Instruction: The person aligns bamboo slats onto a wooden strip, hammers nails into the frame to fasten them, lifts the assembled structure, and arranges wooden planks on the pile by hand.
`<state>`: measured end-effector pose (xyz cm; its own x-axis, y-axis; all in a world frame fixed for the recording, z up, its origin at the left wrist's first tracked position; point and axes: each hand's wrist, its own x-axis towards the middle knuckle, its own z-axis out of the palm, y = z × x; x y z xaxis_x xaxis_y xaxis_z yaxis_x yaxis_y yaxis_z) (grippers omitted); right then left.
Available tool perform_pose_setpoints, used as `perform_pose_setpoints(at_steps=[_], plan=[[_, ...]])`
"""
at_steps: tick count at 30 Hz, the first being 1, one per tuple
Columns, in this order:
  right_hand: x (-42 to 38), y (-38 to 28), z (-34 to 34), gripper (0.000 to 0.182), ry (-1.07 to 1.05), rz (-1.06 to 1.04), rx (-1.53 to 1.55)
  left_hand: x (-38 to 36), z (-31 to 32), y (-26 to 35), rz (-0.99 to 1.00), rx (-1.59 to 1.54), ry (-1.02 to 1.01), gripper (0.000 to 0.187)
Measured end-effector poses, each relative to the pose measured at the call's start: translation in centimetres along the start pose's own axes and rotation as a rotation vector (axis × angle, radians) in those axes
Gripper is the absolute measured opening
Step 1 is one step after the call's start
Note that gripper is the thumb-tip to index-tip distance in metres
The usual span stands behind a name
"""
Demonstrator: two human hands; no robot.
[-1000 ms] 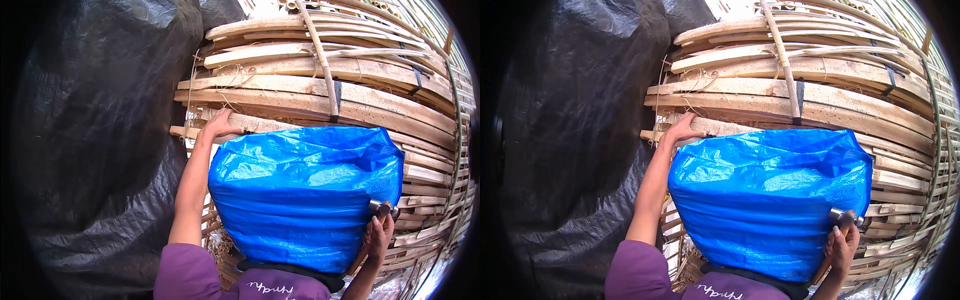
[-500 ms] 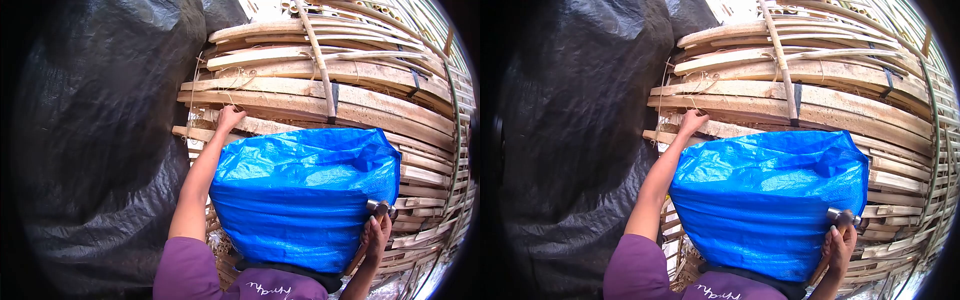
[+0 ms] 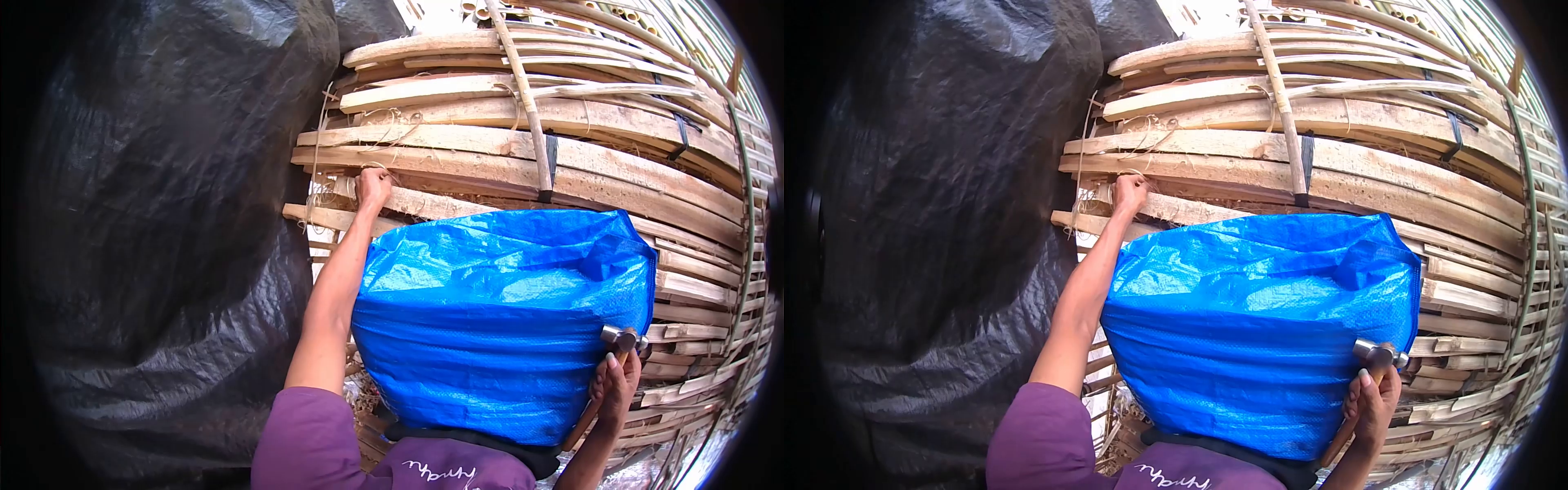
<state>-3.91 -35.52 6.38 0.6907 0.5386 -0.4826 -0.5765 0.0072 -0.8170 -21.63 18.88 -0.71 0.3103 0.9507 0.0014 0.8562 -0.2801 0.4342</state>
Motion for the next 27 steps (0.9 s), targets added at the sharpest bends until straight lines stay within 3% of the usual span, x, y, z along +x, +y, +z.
perform_pose_setpoints(at_steps=[4,6,8,10,12,14,16,18,20,21,22,24,25,27], plan=[[0.1,0.5,-0.4,0.048,0.012,-0.002,-0.029,1.3,0.4,-2.3,0.047,-0.008,0.006,0.023],[0.1,0.6,-0.4,0.049,0.028,0.009,-0.024,1.9,0.3,-3.6,0.012,-0.392,0.134,0.035],[0.1,0.6,-0.6,0.049,0.028,0.005,-0.024,0.6,-2.6,-1.0,0.031,-0.269,0.331,0.052],[0.3,0.5,-0.6,0.049,0.022,0.006,-0.027,0.3,-3.9,1.3,0.213,-0.102,0.415,0.066],[0.5,0.1,-0.8,0.037,0.027,0.036,-0.010,-0.5,-4.0,5.0,0.300,0.013,0.284,0.094],[0.5,-0.3,-0.7,0.038,0.000,0.047,0.005,0.9,-1.2,6.1,0.293,0.115,0.128,0.114],[0.7,-0.5,-0.6,0.038,-0.022,0.046,0.025,1.8,1.0,7.8,0.300,0.097,0.032,0.119],[0.6,-0.2,-0.7,0.039,-0.029,0.049,0.042,2.4,2.8,8.8,0.367,0.080,0.087,0.110],[0.5,0.1,-0.7,0.040,-0.001,0.040,0.036,2.8,3.9,9.4,0.253,0.121,0.141,0.101],[0.5,0.1,-0.7,0.040,0.007,0.030,0.045,2.6,4.5,9.6,0.279,0.112,0.297,0.079],[0.5,0.2,-0.7,0.039,0.012,0.022,0.055,3.1,4.7,9.2,0.278,0.109,0.295,0.079],[0.5,0.0,-0.5,0.039,0.015,0.021,0.053,4.0,4.2,8.2,0.299,-0.068,0.349,0.054],[0.5,-0.2,-0.4,0.039,0.003,0.027,0.059,3.4,4.0,8.8,0.320,-0.031,0.464,0.030],[0.6,-0.3,-0.4,0.039,-0.010,0.031,0.066,4.6,3.4,7.8,0.362,-0.085,0.437,0.025]])
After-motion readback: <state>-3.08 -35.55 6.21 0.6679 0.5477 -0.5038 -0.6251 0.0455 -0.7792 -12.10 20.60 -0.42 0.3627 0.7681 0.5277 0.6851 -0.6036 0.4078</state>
